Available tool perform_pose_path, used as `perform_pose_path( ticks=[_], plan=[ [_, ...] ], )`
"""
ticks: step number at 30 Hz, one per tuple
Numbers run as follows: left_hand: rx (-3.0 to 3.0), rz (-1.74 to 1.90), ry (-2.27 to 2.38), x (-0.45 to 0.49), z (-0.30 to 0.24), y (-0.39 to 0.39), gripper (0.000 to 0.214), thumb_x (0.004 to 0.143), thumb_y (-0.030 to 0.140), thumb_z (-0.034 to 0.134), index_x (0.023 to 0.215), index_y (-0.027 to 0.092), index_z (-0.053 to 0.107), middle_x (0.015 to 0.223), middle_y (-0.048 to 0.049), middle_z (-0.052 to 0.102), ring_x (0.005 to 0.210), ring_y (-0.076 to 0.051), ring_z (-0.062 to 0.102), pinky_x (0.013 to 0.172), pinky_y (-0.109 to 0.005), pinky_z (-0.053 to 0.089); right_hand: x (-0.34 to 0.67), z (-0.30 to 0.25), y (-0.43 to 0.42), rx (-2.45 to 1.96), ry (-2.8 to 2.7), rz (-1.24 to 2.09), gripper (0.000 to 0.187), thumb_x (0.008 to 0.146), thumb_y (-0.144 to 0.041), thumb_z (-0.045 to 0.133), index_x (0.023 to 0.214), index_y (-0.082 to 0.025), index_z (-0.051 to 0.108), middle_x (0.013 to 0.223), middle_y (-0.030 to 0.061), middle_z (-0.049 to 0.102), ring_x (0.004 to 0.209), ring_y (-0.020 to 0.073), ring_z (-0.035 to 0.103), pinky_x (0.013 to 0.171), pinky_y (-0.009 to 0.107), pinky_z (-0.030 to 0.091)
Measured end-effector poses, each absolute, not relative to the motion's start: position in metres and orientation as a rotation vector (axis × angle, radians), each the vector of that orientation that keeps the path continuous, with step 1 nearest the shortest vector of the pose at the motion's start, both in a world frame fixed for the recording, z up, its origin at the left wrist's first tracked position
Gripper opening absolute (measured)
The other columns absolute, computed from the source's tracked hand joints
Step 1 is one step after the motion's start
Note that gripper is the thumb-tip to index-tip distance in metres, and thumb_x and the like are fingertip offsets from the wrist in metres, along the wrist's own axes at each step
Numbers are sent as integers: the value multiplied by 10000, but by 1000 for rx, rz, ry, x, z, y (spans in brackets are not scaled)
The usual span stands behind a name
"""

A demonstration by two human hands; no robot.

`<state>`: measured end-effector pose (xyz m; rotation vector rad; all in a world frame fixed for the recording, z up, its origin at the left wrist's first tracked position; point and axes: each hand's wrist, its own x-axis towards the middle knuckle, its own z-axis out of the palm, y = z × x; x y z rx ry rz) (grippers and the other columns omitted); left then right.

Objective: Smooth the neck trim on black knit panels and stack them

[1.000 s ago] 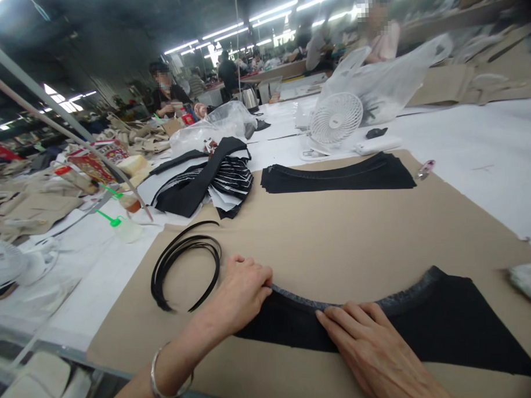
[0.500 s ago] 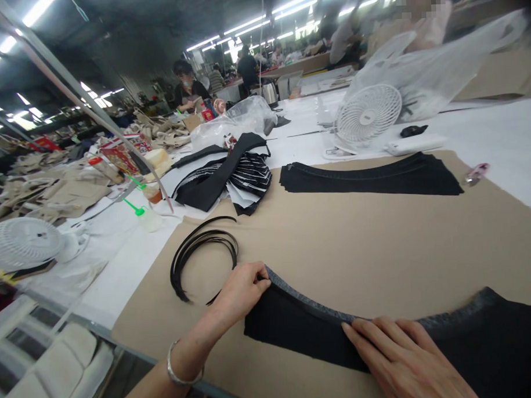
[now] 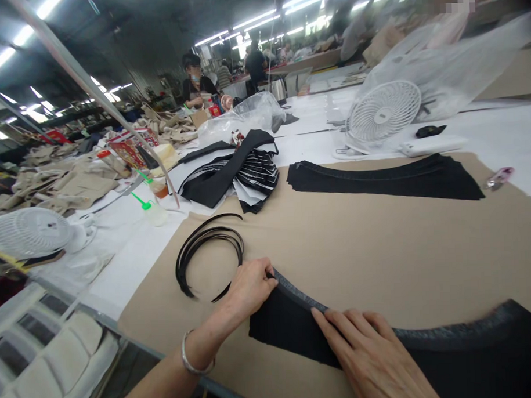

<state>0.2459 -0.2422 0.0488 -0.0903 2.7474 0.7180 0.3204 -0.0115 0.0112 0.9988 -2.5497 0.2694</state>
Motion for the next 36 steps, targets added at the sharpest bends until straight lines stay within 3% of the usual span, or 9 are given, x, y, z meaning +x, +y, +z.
perform_pose_path(
  ticks=[10,17,36],
  plan=[
    [-16,729,2763,252,49,-247,62,825,200,507,817,223,563,649,39,565,661,-133,541,607,-230,339,319,9,-16,961,-2554,274,528,660,-41,475,1170,-142,569,939,22,650,811,188,500,737,391,332],
    [6,671,2743,259,62,-242,96,875,192,434,873,241,517,699,34,605,690,-140,577,640,-231,360,322,10,-16,942,-2563,294,542,678,-55,477,1198,-182,564,999,13,660,839,186,515,735,395,329],
    [-71,538,2779,249,51,-242,42,846,244,541,816,215,549,739,-2,641,757,-177,614,647,-258,356,322,5,-11,946,-2597,299,573,677,-71,543,1229,-225,556,969,-17,648,806,173,494,700,377,323]
  ],
)
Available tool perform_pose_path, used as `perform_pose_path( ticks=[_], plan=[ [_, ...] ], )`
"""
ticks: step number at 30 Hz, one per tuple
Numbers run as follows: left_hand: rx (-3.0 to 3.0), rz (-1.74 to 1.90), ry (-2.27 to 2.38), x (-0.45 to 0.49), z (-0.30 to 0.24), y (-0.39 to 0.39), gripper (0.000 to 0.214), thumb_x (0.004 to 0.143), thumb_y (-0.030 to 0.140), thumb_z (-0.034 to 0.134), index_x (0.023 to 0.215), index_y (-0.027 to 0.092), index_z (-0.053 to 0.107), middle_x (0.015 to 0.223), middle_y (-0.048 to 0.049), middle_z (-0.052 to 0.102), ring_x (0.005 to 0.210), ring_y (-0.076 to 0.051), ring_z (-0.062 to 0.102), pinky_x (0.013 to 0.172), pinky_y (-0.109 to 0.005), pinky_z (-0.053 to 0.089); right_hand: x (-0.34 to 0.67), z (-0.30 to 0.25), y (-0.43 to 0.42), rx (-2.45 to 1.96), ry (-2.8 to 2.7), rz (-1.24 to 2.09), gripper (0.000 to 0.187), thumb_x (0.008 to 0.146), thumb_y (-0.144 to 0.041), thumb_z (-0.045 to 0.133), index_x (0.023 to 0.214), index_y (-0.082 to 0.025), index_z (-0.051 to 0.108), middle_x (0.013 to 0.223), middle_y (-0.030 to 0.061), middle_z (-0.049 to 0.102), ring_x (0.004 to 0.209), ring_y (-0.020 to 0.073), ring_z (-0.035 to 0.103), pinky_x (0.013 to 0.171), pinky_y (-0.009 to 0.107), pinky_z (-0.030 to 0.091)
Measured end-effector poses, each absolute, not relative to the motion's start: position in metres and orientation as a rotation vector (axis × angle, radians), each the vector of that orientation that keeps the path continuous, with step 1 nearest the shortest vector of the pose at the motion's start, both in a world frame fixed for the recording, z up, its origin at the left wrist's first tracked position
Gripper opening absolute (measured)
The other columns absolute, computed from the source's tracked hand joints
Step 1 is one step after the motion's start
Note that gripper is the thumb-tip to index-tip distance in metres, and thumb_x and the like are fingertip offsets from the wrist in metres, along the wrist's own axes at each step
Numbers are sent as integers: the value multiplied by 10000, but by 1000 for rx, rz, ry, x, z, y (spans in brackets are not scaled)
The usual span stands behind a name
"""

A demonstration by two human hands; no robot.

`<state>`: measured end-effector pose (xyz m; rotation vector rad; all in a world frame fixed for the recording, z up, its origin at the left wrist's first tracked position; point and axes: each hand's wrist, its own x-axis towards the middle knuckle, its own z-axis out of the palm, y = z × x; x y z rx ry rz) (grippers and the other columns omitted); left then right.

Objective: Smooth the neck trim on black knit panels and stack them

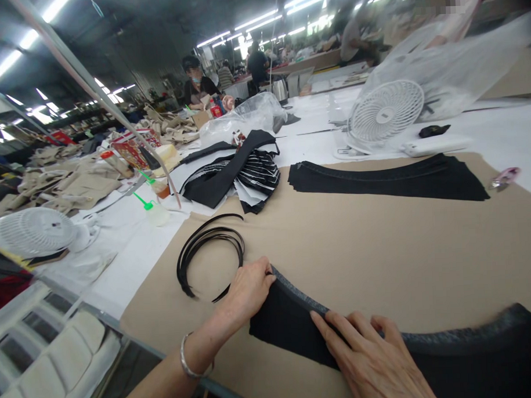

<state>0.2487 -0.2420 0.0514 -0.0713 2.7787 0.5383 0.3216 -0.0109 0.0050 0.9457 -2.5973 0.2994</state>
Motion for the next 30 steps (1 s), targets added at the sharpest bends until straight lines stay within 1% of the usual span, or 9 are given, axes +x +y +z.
perform_pose_path(
  ticks=[4,10,13,15,17,21,24,27,30],
  plan=[
    [-115,561,2809,249,49,-242,64,829,245,571,858,209,527,731,7,622,750,-182,614,632,-261,353,321,8,-12,948,-2597,314,579,669,-68,540,1229,-216,556,967,-10,651,805,175,496,706,386,336],
    [-128,680,2905,258,43,-244,169,843,235,570,977,210,470,639,54,550,628,-157,570,594,-259,364,320,8,-13,945,-2584,316,581,655,-51,535,1212,-214,568,938,-12,654,791,177,495,702,394,338],
    [-76,769,2978,270,40,-248,75,888,192,485,962,208,486,768,15,587,753,-154,586,679,-262,427,321,7,-13,943,-2587,326,581,660,-63,543,1222,-210,559,958,-6,656,808,181,501,715,401,339],
    [77,835,3046,279,36,-252,118,902,143,435,944,204,527,934,-29,601,913,-161,576,805,-282,450,321,8,-14,946,-2580,316,561,664,-72,545,1208,-207,567,959,4,657,819,187,506,723,405,337],
    [305,869,3112,286,30,-257,199,914,111,400,972,200,567,1034,-52,596,1002,-172,553,892,-314,451,321,8,-15,947,-2579,299,537,668,-78,545,1188,-206,579,952,11,655,825,192,510,731,407,336],
    [564,730,3196,295,18,-266,268,939,116,376,1080,193,590,1081,-67,610,1015,-192,549,909,-372,480,322,7,-16,931,-2586,283,510,677,-89,551,1167,-222,593,931,5,643,797,183,510,709,384,332],
    [609,618,3211,297,13,-269,305,934,104,371,1135,194,582,1115,-78,605,1030,-205,543,915,-406,488,321,7,-17,892,-2592,312,453,729,-117,541,1160,-246,594,963,6,636,798,178,517,707,365,332],
    [615,631,3234,300,9,-270,328,928,98,365,1155,196,580,1141,-85,590,1057,-209,537,928,-404,492,318,12,-22,841,-2620,399,373,816,-158,522,1168,-269,578,974,-1,625,814,167,525,722,342,333],
    [605,638,3275,303,5,-269,340,916,80,371,1160,190,580,1184,-91,571,1096,-211,524,948,-402,487,311,19,-35,849,-2677,477,299,845,-158,536,1125,-254,578,933,-5,613,817,160,524,726,320,334]
  ],
)
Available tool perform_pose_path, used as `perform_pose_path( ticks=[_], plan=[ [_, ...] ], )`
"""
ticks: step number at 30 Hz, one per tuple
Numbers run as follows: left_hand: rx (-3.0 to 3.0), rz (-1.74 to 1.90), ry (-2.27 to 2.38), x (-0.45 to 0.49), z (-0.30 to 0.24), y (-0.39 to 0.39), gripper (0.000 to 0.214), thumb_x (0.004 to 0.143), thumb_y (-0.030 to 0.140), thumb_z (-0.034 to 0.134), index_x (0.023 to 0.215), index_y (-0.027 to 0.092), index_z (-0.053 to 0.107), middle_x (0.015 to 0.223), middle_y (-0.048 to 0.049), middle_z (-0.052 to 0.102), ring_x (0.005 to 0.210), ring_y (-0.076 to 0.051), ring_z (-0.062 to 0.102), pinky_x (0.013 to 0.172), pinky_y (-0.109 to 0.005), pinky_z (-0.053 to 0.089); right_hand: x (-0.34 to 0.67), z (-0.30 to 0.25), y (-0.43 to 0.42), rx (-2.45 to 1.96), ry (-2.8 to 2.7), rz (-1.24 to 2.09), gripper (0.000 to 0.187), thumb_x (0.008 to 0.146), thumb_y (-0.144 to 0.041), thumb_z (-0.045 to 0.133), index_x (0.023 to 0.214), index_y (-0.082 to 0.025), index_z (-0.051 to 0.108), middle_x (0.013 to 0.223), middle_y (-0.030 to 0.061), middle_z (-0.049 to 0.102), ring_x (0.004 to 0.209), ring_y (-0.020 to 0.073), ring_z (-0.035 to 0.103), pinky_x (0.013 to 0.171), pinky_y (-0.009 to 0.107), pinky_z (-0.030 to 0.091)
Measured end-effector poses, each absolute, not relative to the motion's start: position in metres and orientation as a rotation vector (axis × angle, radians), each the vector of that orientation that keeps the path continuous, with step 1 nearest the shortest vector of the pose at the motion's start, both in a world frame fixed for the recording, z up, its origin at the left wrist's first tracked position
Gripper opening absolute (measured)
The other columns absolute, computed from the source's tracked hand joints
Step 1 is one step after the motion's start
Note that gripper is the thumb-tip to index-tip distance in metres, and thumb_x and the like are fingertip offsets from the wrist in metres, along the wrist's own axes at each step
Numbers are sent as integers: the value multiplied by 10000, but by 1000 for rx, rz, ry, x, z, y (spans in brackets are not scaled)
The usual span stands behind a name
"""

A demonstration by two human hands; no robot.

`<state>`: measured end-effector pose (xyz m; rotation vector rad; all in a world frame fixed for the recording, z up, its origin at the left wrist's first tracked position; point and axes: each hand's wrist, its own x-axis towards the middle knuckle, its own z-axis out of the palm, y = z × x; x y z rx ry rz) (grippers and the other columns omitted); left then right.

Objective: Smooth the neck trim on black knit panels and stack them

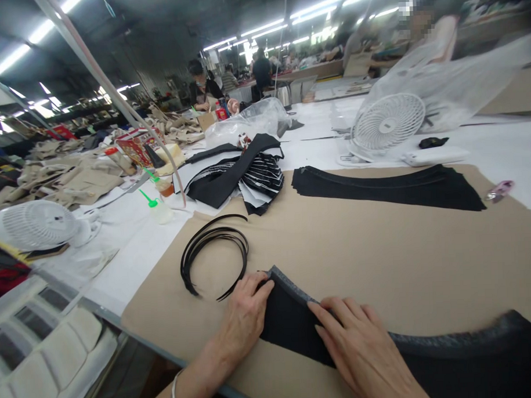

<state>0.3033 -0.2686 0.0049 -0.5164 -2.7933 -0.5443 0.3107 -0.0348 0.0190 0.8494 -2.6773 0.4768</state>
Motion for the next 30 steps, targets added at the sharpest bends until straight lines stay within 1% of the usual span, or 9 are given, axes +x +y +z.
perform_pose_path(
  ticks=[3,7,11,14,18,20,23,26,30],
  plan=[
    [-504,-487,-2785,306,3,-267,349,911,76,372,1172,185,576,1163,-98,589,1071,-210,538,923,-408,497,298,23,-54,894,-2726,487,199,844,-125,548,1015,-218,591,877,7,599,801,163,520,729,316,337],
    [-539,-405,-2765,306,2,-268,344,912,96,372,1180,170,574,1129,-104,611,1037,-224,559,895,-416,505,278,29,-82,915,-2751,350,106,839,-107,564,888,-195,594,827,25,592,789,189,518,720,337,343],
    [-604,-369,-2689,310,-6,-271,388,895,78,362,1204,188,569,1137,-97,617,1036,-221,568,885,-393,509,273,36,-103,934,-2766,204,79,820,-90,560,816,-163,590,821,70,612,787,226,529,714,370,389],
    [-600,-335,-2589,307,-19,-278,395,885,103,368,1204,215,573,1127,-90,615,1014,-222,583,849,-374,519,275,32,-114,886,-2792,114,115,814,-94,554,905,-150,596,935,88,630,873,225,538,804,386,417],
    [-650,-330,-2541,300,-30,-285,331,881,154,393,1125,229,604,1086,-81,619,991,-226,591,828,-357,514,278,17,-124,819,-2755,97,168,820,-78,503,956,-77,602,967,155,635,955,261,555,898,459,418],
    [-688,-319,-2553,300,-29,-287,310,881,159,398,1105,224,602,1077,-76,623,994,-228,588,845,-359,503,283,9,-126,802,-2726,102,237,825,-94,498,1035,-36,592,1032,194,627,1008,281,554,957,494,390],
    [-711,-303,-2580,302,-26,-287,287,883,169,403,1096,215,590,1094,-74,617,1008,-229,577,865,-360,489,293,-2,-126,817,-2584,79,404,852,-163,485,1210,23,511,1205,252,555,1132,339,508,1031,542,322],
    [-710,-289,-2600,303,-24,-286,288,887,169,398,1113,216,570,1111,-72,608,1020,-231,565,880,-363,478,299,-10,-127,794,-2493,31,488,876,-209,458,1283,58,442,1280,268,501,1202,386,455,1062,558,284],
    [-731,-256,-2597,303,-21,-283,312,888,158,387,1152,206,544,1096,-78,602,1006,-233,556,877,-360,469,293,-3,-131,784,-2629,144,434,847,-142,478,1240,41,478,1201,264,549,1130,334,515,1020,532,337]
  ],
)
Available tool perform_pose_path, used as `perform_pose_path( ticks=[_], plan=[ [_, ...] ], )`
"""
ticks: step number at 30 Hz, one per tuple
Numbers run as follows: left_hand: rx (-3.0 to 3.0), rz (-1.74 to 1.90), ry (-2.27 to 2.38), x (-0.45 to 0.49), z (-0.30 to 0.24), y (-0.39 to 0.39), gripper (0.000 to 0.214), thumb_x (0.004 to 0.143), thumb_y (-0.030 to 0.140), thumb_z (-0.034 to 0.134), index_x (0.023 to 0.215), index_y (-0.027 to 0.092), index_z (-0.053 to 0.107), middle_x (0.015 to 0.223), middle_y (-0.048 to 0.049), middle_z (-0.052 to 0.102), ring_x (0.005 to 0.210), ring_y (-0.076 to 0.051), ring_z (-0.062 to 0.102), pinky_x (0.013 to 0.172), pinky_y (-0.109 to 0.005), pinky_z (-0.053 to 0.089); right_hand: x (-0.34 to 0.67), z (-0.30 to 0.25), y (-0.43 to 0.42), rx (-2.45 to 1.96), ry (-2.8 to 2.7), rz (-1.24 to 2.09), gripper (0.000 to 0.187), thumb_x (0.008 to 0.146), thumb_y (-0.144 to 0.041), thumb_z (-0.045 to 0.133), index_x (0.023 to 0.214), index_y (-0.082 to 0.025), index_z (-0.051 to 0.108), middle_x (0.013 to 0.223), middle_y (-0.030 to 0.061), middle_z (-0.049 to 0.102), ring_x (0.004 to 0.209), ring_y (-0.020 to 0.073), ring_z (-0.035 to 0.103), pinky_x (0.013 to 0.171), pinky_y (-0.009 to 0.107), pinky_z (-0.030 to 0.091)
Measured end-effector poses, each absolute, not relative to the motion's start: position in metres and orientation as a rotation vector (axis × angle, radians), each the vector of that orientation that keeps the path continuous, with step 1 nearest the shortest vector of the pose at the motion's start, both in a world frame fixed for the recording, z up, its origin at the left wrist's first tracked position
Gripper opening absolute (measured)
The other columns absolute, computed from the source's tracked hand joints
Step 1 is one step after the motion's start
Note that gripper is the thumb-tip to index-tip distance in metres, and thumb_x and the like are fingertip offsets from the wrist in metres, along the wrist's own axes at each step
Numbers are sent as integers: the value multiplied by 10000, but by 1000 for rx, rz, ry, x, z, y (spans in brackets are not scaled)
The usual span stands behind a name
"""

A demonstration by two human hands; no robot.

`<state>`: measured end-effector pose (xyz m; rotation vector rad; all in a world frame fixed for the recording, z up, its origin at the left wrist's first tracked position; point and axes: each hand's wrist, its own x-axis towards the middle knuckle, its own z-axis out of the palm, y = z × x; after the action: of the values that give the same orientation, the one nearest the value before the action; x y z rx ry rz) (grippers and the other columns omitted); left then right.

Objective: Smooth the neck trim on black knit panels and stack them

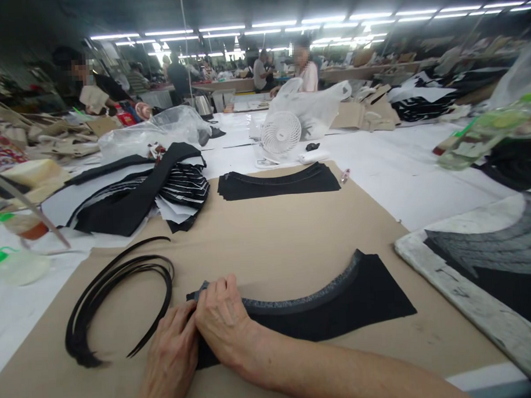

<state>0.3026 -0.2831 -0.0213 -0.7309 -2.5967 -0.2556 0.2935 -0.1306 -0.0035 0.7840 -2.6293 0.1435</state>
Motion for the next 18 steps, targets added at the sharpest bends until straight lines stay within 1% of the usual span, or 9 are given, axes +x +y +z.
perform_pose_path(
  ticks=[3,6,11,15,18],
  plan=[
    [-735,-216,-2605,302,-21,-281,337,878,132,382,1171,200,534,1091,-79,599,996,-234,551,871,-359,460,284,12,-132,761,-2777,207,284,816,-83,479,1076,-2,558,1004,207,618,954,287,579,935,494,403],
    [-733,-179,-2616,302,-22,-281,338,870,122,388,1165,188,538,1104,-84,596,996,-240,549,877,-375,450,278,26,-130,741,-2849,233,168,809,-74,466,940,-49,567,865,147,616,812,262,579,844,459,440],
    [-731,-141,-2618,302,-23,-282,334,869,119,381,1150,177,551,1096,-89,604,989,-239,548,864,-374,451,277,35,-125,708,-2884,292,132,831,-67,450,905,-92,557,838,115,607,778,233,559,789,421,450],
    [-744,-102,-2627,302,-23,-282,346,872,114,365,1149,182,562,1089,-89,608,974,-231,548,842,-367,452,276,40,-123,658,-2915,354,120,855,-84,443,886,-123,553,829,103,609,766,232,556,752,396,454],
    [-755,-74,-2627,303,-22,-282,341,886,112,363,1136,196,578,1084,-85,604,953,-219,545,824,-357,450,276,46,-118,598,-2934,402,130,851,-73,445,908,-133,546,855,105,614,784,230,560,760,389,451]
  ],
)
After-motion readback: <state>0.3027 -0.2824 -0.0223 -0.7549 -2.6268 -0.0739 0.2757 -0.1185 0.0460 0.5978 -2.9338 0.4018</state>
